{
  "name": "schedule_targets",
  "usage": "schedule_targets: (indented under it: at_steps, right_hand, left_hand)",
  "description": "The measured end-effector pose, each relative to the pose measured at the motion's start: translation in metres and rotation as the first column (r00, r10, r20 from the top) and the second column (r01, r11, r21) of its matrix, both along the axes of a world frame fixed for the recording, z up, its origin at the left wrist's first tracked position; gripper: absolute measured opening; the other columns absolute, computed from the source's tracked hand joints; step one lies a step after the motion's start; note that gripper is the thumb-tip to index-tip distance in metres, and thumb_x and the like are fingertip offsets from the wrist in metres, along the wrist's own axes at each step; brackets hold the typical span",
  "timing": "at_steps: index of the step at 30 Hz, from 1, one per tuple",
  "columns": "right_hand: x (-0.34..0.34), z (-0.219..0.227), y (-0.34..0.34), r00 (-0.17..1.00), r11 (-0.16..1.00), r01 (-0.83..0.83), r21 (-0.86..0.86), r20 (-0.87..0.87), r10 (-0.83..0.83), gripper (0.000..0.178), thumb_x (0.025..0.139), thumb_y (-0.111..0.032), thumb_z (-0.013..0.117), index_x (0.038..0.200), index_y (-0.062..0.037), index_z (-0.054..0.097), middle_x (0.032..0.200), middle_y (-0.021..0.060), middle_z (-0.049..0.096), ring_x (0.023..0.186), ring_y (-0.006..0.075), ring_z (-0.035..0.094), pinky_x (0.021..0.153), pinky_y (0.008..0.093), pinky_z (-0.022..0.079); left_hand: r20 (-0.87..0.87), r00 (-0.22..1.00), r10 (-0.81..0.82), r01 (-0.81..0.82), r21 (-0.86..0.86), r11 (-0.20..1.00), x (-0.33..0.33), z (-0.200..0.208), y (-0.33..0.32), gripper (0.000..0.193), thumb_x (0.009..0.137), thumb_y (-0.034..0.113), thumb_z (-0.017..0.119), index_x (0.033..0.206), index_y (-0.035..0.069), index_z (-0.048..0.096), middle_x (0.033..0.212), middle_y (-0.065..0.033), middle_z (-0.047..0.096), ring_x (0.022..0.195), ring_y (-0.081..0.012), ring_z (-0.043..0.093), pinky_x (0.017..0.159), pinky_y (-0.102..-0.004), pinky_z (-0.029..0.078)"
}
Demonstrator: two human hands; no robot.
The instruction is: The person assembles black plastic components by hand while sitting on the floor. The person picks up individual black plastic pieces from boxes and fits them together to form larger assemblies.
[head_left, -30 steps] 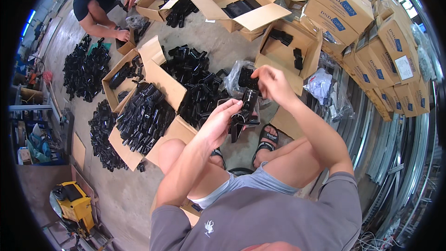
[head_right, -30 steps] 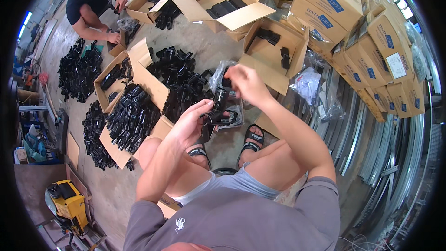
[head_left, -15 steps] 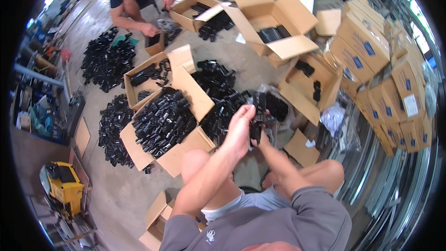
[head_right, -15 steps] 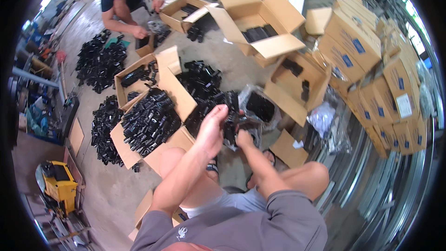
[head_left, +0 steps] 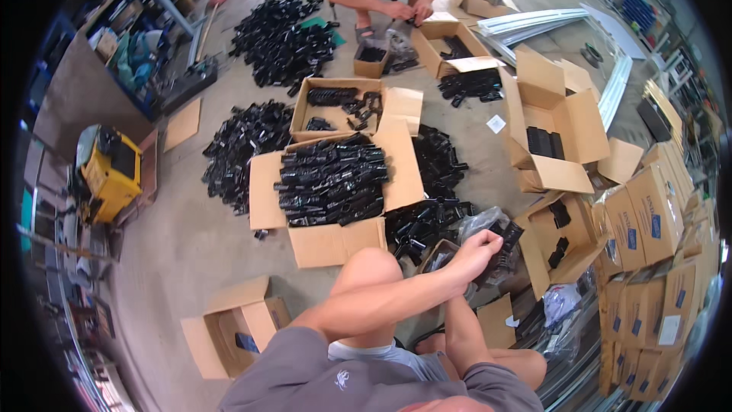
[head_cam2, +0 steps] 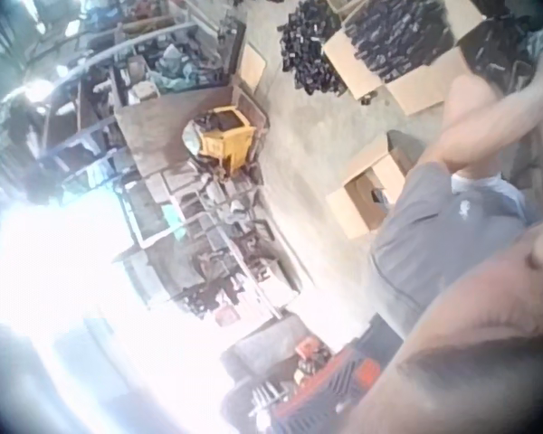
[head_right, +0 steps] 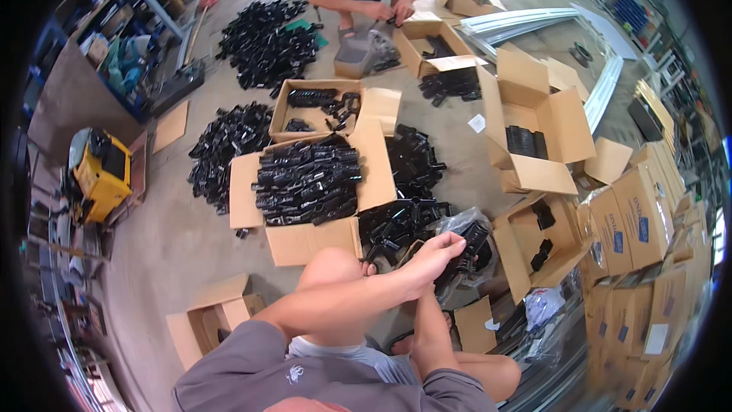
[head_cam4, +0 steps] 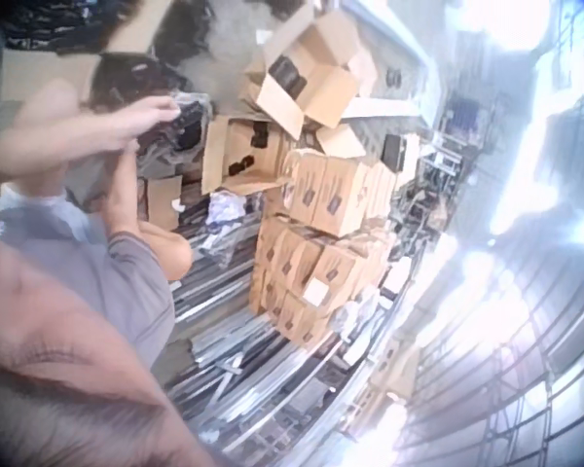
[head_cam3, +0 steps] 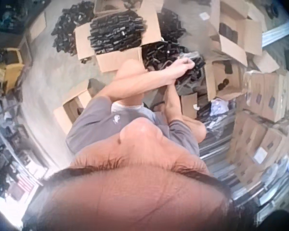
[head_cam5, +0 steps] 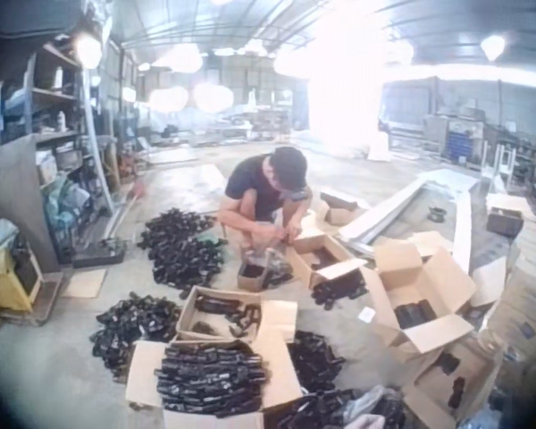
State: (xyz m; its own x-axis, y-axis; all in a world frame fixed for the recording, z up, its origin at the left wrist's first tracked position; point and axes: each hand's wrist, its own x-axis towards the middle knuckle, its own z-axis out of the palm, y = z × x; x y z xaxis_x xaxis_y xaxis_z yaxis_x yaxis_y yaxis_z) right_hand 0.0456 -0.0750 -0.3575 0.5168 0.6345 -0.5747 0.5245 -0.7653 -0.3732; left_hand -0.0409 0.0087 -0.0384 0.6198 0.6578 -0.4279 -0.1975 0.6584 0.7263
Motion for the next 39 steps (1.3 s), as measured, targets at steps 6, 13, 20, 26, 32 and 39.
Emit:
schedule_targets:
  at_steps: [6,13,20,26,32,39]
  right_hand:
    - [0.009,0.003,0.002,0.999,0.999,-0.046,0.007,-0.001,0.046,0.032,0.093,-0.017,0.058,0.123,-0.0067,0.063,0.105,0.0190,0.070,0.099,0.0284,0.068,0.089,0.0402,0.052]
    - [0.017,0.009,0.012,0.996,0.995,-0.088,0.047,-0.028,0.090,0.029,0.093,-0.013,0.059,0.120,-0.0044,0.063,0.103,0.0168,0.070,0.096,0.0246,0.068,0.086,0.0367,0.053]
    - [0.029,0.039,0.034,0.982,0.968,-0.087,0.234,-0.141,0.122,0.026,0.094,-0.008,0.059,0.118,-0.0022,0.063,0.100,0.0146,0.071,0.093,0.0207,0.068,0.083,0.0332,0.054]
    - [0.087,0.159,0.066,0.913,0.866,-0.044,0.498,-0.331,0.237,0.023,0.094,-0.005,0.059,0.117,-0.0003,0.063,0.098,0.0127,0.072,0.091,0.0174,0.068,0.081,0.0303,0.054]
    - [0.082,0.345,0.041,0.882,0.712,0.213,0.669,-0.445,0.154,0.019,0.097,-0.002,0.058,0.115,0.0034,0.062,0.103,0.0121,0.071,0.092,0.0169,0.069,0.080,0.0283,0.056]
    - [0.028,0.374,0.006,0.965,0.474,0.220,0.852,-0.261,0.022,0.019,0.091,0.000,0.065,0.109,0.0048,0.064,0.101,0.0130,0.074,0.096,0.0165,0.071,0.084,0.0269,0.054]
  left_hand:
    - [-0.114,0.993,-0.022,0.036,0.116,0.993,0.005,-0.004,-0.004,0.019,0.101,0.027,0.054,0.103,0.008,0.059,0.096,-0.0002,0.058,0.093,-0.0103,0.048,0.086,-0.0303,0.039]
    - [-0.117,0.993,0.017,-0.002,0.124,0.992,0.006,-0.012,-0.001,0.021,0.100,0.027,0.056,0.105,0.007,0.060,0.100,-0.0022,0.059,0.097,-0.0117,0.050,0.090,-0.0309,0.039]
    - [-0.071,0.995,0.071,-0.064,0.098,0.993,0.004,-0.005,-0.001,0.020,0.099,0.025,0.058,0.101,0.005,0.062,0.094,-0.0017,0.062,0.092,-0.0112,0.052,0.085,-0.0297,0.041]
    - [-0.096,0.987,0.130,-0.115,0.147,0.982,-0.009,0.008,-0.004,0.015,0.102,0.022,0.056,0.102,0.008,0.059,0.097,0.0005,0.064,0.093,-0.0082,0.055,0.082,-0.0252,0.045]
    - [0.033,0.974,0.225,-0.226,0.051,0.973,-0.016,0.024,-0.001,0.014,0.105,0.022,0.052,0.107,0.009,0.056,0.093,-0.0004,0.064,0.082,-0.0078,0.055,0.071,-0.0254,0.046]
    - [0.021,0.967,0.253,-0.252,0.188,0.949,0.005,0.017,-0.016,0.016,0.105,0.018,0.051,0.111,0.003,0.054,0.096,-0.0028,0.064,0.084,-0.0054,0.055,0.072,-0.0233,0.045]
